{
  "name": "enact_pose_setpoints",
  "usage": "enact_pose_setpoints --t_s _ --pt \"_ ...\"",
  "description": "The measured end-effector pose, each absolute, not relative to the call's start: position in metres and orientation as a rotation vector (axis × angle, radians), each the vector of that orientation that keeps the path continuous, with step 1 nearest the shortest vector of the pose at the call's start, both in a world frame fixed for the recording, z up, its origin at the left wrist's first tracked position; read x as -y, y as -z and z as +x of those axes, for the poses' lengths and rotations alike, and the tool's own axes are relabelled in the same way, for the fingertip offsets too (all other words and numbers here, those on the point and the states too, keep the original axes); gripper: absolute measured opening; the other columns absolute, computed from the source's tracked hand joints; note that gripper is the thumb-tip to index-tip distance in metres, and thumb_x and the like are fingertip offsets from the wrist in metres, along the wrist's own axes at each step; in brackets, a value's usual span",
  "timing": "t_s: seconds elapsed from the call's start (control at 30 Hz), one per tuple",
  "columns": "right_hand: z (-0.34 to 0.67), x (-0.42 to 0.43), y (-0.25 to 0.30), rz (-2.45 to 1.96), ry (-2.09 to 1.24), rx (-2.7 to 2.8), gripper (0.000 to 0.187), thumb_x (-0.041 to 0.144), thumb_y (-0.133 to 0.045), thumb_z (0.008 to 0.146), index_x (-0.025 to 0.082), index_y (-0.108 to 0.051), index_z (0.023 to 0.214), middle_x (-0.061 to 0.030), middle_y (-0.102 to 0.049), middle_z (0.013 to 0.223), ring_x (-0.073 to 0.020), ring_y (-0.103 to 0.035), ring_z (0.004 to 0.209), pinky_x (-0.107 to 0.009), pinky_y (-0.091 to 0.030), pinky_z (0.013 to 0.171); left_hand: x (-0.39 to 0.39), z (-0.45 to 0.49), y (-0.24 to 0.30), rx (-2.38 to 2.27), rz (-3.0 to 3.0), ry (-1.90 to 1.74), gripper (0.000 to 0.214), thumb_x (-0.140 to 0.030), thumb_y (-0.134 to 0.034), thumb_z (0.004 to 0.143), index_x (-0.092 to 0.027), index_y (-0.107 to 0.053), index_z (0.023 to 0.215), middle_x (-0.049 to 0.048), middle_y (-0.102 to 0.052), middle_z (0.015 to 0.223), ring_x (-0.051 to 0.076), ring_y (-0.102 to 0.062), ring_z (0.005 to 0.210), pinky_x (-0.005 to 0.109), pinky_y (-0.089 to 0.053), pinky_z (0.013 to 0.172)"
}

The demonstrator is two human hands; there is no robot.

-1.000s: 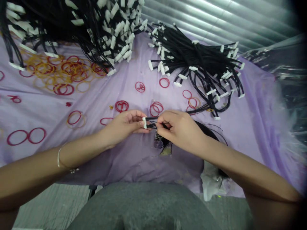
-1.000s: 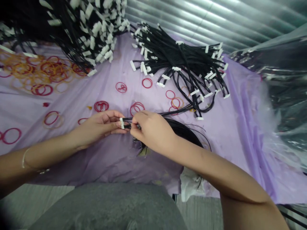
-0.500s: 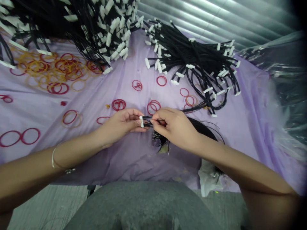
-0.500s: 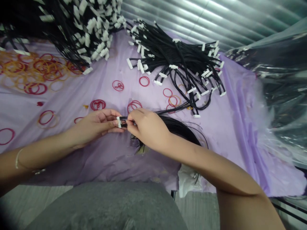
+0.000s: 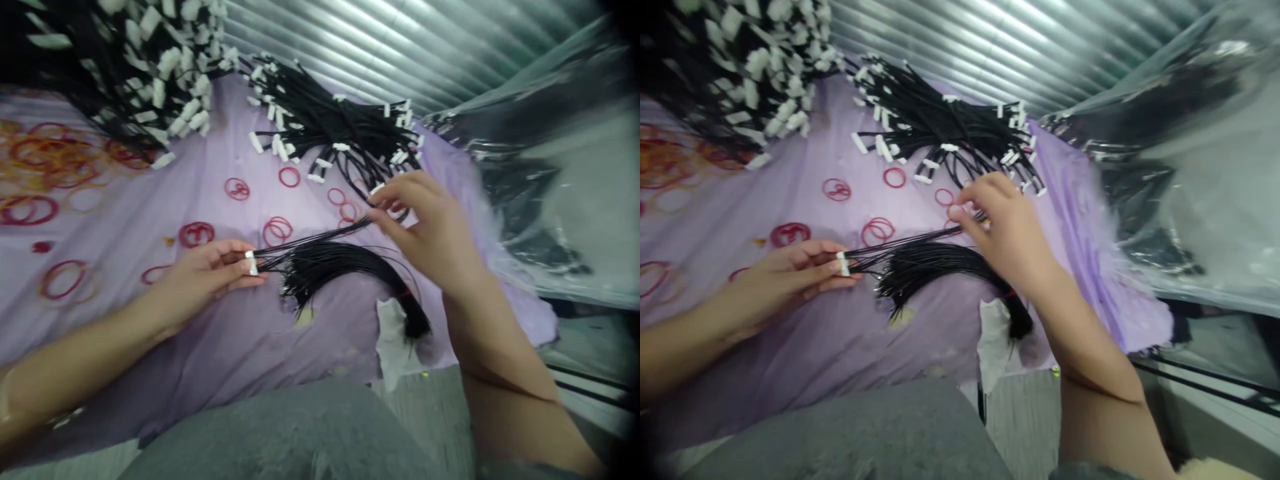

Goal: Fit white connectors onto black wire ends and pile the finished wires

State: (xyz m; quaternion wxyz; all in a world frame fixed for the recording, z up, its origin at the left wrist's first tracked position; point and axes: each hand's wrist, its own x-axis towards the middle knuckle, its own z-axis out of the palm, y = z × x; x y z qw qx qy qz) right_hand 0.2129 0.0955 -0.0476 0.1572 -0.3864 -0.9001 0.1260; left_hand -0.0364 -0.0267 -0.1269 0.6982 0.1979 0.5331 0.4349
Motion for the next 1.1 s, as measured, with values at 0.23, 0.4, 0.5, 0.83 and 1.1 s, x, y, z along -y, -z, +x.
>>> enact_pose_setpoints --t_s 0.23,0.4,0.5,0.83,1.1 --pt "0.339 -0.102 0.07 -1.674 -0.508 2.711 0.015 0.03 -0.058 0.082 0.017 -0.066 0.08 -0.0039 -0.064 0.075 -0.0154 -0.057 0.065 -0.03 -0.045 0.062 0.022 -0.031 0.115 -1.293 0.348 -0.938 0.014 -0.006 -0.062 0.077 -0.015 -0.062 0.087 -0.0017 -0.07 0.079 0.013 -0.07 0.074 0.019 -0.057 0.075" --pt "0.333 -0.1 0.106 -1.594 -0.562 2.627 0.02 0.033 -0.057 0.084 0.015 -0.062 0.09 -0.0079 -0.06 0.09 -0.0163 -0.056 0.078 -0.032 -0.045 0.074 0.019 -0.029 0.111 -1.319 0.327 -0.93 0.014 -0.004 -0.061 0.076 -0.016 -0.063 0.083 -0.0019 -0.069 0.077 0.013 -0.07 0.073 0.019 -0.057 0.073" --pt "0.327 -0.108 0.105 -1.551 -0.664 2.657 0.014 0.029 -0.056 0.084 0.016 -0.062 0.082 -0.0061 -0.059 0.086 -0.015 -0.055 0.076 -0.03 -0.045 0.074 0.02 -0.031 0.112 -1.302 0.334 -0.929 0.017 -0.005 -0.066 0.073 -0.017 -0.063 0.085 -0.0015 -0.069 0.079 0.013 -0.069 0.075 0.021 -0.058 0.074" --pt "0.349 -0.101 0.059 -1.675 -0.4 2.511 0.02 0.039 -0.056 0.085 0.019 -0.059 0.083 -0.0032 -0.061 0.078 -0.0156 -0.056 0.069 -0.028 -0.042 0.061 0.019 -0.032 0.117 -1.3 0.371 -0.928 0.025 -0.015 -0.076 0.065 -0.015 -0.063 0.086 0.0004 -0.069 0.078 0.016 -0.07 0.074 0.023 -0.059 0.072" --pt "0.323 -0.095 0.103 -1.395 -0.454 2.667 0.011 0.027 -0.055 0.086 0.018 -0.061 0.085 -0.0066 -0.055 0.09 -0.0169 -0.055 0.079 -0.033 -0.047 0.076 0.019 -0.036 0.12 -1.247 0.346 -0.941 0.039 -0.024 -0.084 0.059 -0.014 -0.061 0.088 0.0001 -0.068 0.08 0.016 -0.069 0.073 0.024 -0.059 0.074"
